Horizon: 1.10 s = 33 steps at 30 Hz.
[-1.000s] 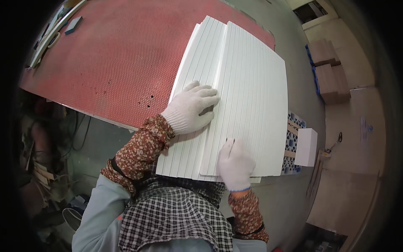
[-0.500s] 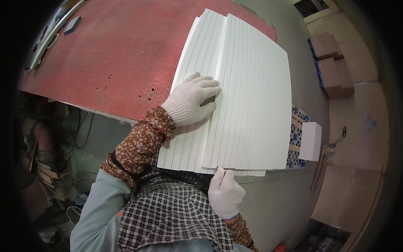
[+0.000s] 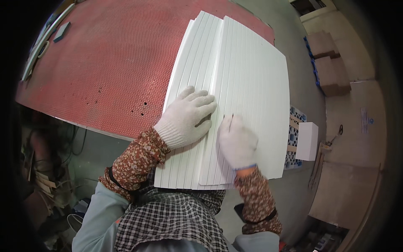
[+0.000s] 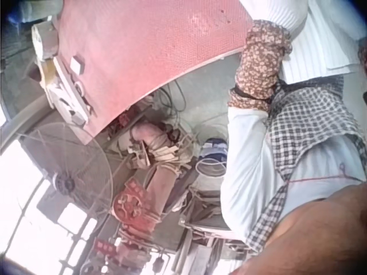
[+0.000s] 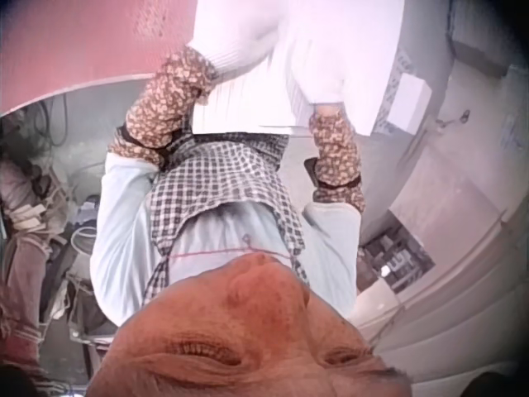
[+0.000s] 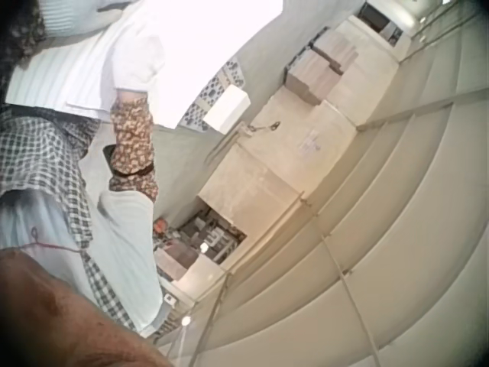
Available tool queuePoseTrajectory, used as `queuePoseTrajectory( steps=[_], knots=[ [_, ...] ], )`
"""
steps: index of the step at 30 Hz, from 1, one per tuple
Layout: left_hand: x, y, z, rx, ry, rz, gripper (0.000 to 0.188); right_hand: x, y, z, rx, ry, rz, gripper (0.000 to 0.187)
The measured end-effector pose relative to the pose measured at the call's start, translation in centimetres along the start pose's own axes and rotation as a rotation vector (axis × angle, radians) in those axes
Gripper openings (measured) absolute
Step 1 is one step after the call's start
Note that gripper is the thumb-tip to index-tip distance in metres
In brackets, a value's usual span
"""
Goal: Inspect and stack white grooved panels at a manufacturing workstation.
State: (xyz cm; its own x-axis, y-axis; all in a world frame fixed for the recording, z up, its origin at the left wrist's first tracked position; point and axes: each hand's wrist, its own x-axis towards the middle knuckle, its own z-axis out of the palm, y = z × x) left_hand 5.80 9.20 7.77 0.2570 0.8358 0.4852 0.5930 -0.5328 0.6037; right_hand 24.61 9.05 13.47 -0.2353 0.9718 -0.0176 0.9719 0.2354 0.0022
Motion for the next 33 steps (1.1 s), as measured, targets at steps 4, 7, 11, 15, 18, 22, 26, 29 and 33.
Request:
queuePoseTrajectory(
  steps=[4,7,11,15,18,22,26,29,33],
  knots=[
    [2.1,-0.9,-1.7,-0.019,-0.024,0.039,0.029,14.3,-0.4,-1.7,-0.042,0.076,0.108,0.043],
    [3.0,-1.9,-2.2,0.005,0.032,0.088,0.031,23.3,-0.3,-3.0,-0.073,0.122,0.123,0.047],
    [1.5,-1.4,-3.2,-0.03,-0.054,0.107,0.033,29.1,0.4,-3.0,-0.052,0.122,0.182,0.049],
    [-1.3,1.7,-2.1,-0.053,-0.052,0.031,0.034,31.4,1.1,-1.8,-0.021,0.084,0.162,0.049],
    [-3.4,4.2,-1.4,-0.034,-0.044,-0.021,0.034,32.9,1.3,-1.4,0.023,0.091,0.108,0.05],
    [-4.9,6.5,-0.5,-0.073,-0.035,-0.077,0.037,35.7,2.4,-0.7,0.055,0.044,-0.005,0.049],
    [-5.7,7.3,0.6,-0.138,0.013,-0.049,0.04,39.2,5.6,0.1,-0.15,-0.026,-0.058,0.048],
    [-4.3,7.1,0.9,-0.207,-0.047,0.022,0.039,41.6,12.3,-0.5,-0.282,0.049,-0.15,0.046],
    [-3.9,3.7,1.2,-0.178,-0.005,-0.034,0.037,36.4,4.0,0.8,-0.46,-0.021,-0.269,0.046]
  ],
)
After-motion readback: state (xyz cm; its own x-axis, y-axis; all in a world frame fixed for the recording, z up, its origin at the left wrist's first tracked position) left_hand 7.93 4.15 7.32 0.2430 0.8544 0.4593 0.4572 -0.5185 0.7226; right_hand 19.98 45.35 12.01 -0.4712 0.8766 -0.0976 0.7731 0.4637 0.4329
